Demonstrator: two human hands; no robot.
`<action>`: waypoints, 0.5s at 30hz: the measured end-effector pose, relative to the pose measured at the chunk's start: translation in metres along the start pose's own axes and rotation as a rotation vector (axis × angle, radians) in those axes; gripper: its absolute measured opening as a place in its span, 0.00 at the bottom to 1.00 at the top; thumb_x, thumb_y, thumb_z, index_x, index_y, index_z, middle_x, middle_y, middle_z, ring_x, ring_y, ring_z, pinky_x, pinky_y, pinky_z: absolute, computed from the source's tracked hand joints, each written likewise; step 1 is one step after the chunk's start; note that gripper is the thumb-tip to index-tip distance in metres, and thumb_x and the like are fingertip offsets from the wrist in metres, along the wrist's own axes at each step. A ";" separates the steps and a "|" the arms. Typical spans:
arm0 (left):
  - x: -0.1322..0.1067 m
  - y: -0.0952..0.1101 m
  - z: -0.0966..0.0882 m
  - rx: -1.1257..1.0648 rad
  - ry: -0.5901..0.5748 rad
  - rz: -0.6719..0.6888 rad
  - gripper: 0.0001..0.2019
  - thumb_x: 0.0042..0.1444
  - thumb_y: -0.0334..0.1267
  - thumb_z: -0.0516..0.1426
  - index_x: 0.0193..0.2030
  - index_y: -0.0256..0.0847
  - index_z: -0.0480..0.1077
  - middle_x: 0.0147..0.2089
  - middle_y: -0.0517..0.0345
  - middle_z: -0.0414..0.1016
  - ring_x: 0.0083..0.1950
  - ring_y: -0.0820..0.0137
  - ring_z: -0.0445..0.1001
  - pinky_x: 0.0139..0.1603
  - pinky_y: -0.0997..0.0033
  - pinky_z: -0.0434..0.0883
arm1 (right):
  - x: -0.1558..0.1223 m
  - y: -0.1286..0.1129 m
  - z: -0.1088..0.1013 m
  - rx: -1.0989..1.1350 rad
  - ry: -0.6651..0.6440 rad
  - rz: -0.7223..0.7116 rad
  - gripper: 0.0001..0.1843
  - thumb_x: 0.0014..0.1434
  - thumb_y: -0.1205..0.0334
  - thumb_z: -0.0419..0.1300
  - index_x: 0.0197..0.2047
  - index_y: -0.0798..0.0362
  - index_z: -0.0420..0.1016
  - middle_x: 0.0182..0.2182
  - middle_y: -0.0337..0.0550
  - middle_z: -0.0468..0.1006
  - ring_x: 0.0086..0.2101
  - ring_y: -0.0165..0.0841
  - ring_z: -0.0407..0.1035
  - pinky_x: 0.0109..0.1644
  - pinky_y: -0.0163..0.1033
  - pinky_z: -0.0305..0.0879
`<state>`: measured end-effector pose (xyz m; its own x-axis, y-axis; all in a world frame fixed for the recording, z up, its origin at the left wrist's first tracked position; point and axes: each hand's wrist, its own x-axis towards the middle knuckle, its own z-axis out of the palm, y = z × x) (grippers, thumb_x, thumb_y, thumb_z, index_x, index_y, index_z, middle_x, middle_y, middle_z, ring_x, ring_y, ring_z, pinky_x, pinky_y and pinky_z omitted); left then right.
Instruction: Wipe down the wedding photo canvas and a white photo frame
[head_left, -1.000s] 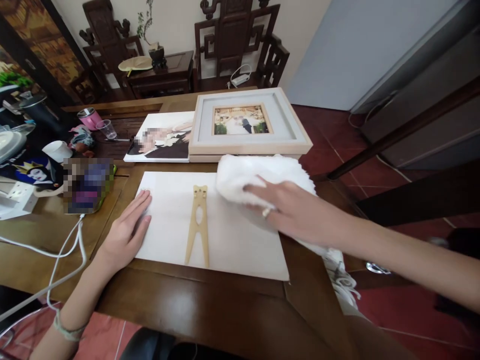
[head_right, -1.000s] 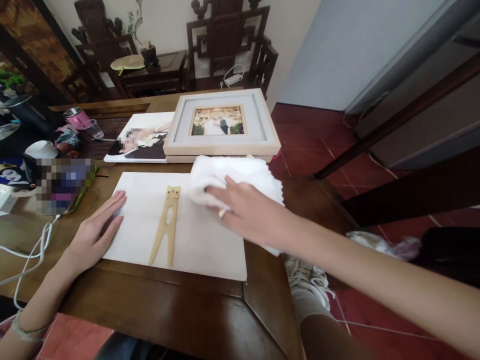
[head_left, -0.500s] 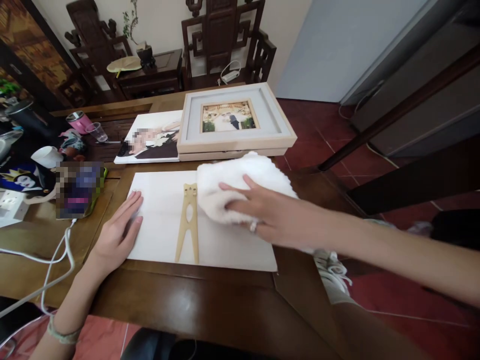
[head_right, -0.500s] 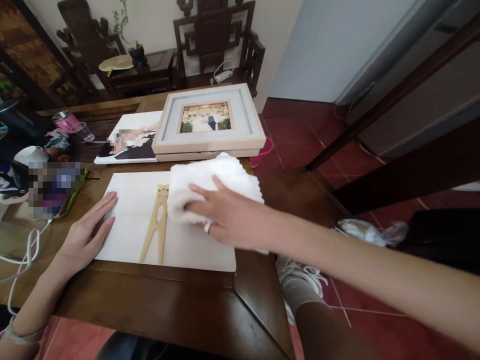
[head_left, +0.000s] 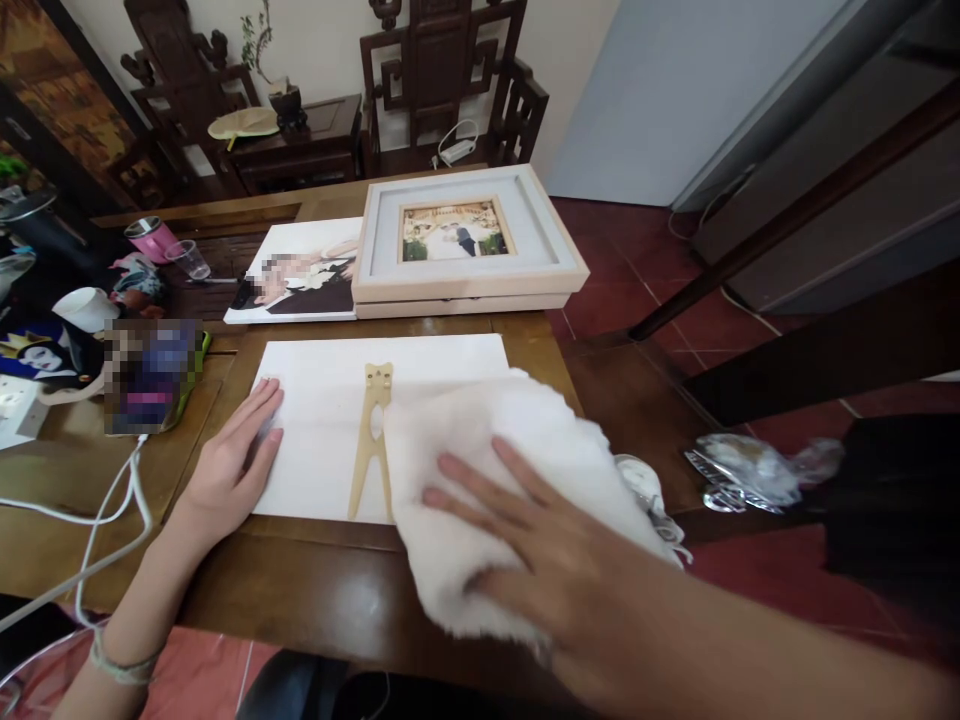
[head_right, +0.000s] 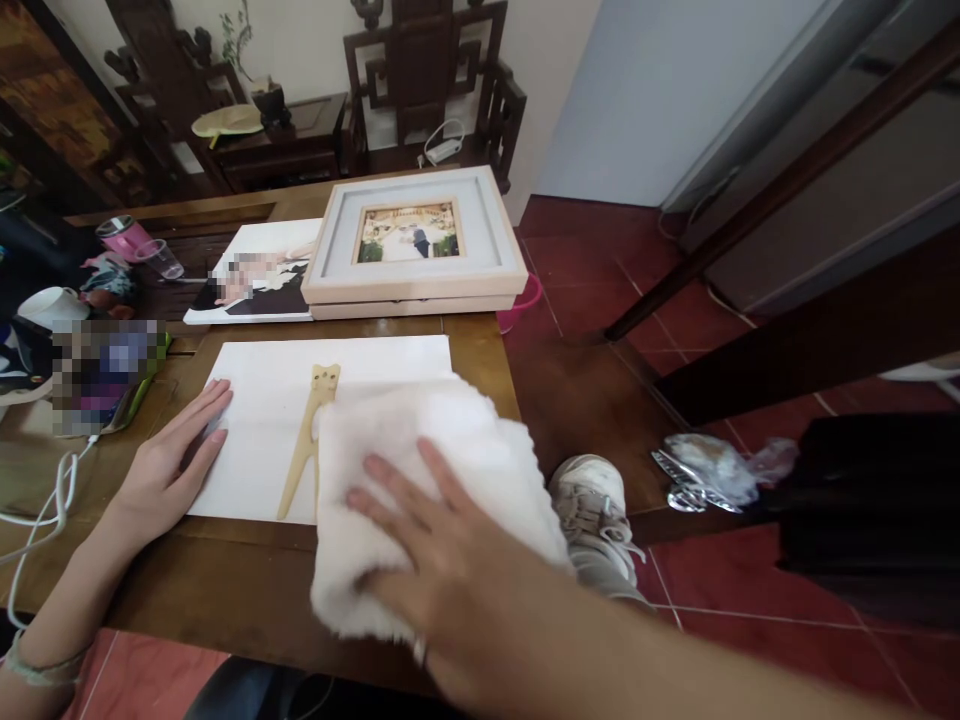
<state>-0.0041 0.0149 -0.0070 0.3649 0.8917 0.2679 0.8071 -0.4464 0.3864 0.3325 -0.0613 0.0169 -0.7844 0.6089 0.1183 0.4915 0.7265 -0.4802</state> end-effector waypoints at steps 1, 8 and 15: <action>0.000 0.000 0.000 0.001 0.000 0.000 0.23 0.66 0.43 0.50 0.65 0.38 0.63 0.69 0.47 0.61 0.70 0.57 0.58 0.71 0.51 0.56 | -0.005 -0.008 0.005 0.006 0.002 -0.005 0.21 0.44 0.75 0.56 0.41 0.49 0.78 0.65 0.54 0.62 0.67 0.52 0.44 0.67 0.71 0.31; -0.001 0.000 0.000 -0.004 0.000 0.005 0.23 0.66 0.44 0.49 0.65 0.39 0.62 0.69 0.47 0.61 0.70 0.57 0.58 0.71 0.50 0.55 | 0.026 0.038 -0.017 -0.050 -0.042 0.036 0.33 0.44 0.79 0.54 0.54 0.51 0.73 0.66 0.54 0.60 0.68 0.48 0.44 0.67 0.69 0.38; -0.001 0.002 -0.002 -0.005 -0.017 -0.027 0.24 0.66 0.44 0.49 0.65 0.37 0.62 0.69 0.46 0.60 0.71 0.58 0.57 0.71 0.49 0.55 | 0.063 0.076 -0.042 -0.140 -0.045 0.206 0.27 0.52 0.77 0.52 0.55 0.59 0.70 0.62 0.61 0.66 0.69 0.46 0.40 0.68 0.66 0.39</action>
<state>-0.0038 0.0131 -0.0046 0.3510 0.9044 0.2427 0.8146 -0.4227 0.3973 0.3361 0.0457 0.0240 -0.6765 0.7364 -0.0096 0.6881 0.6274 -0.3644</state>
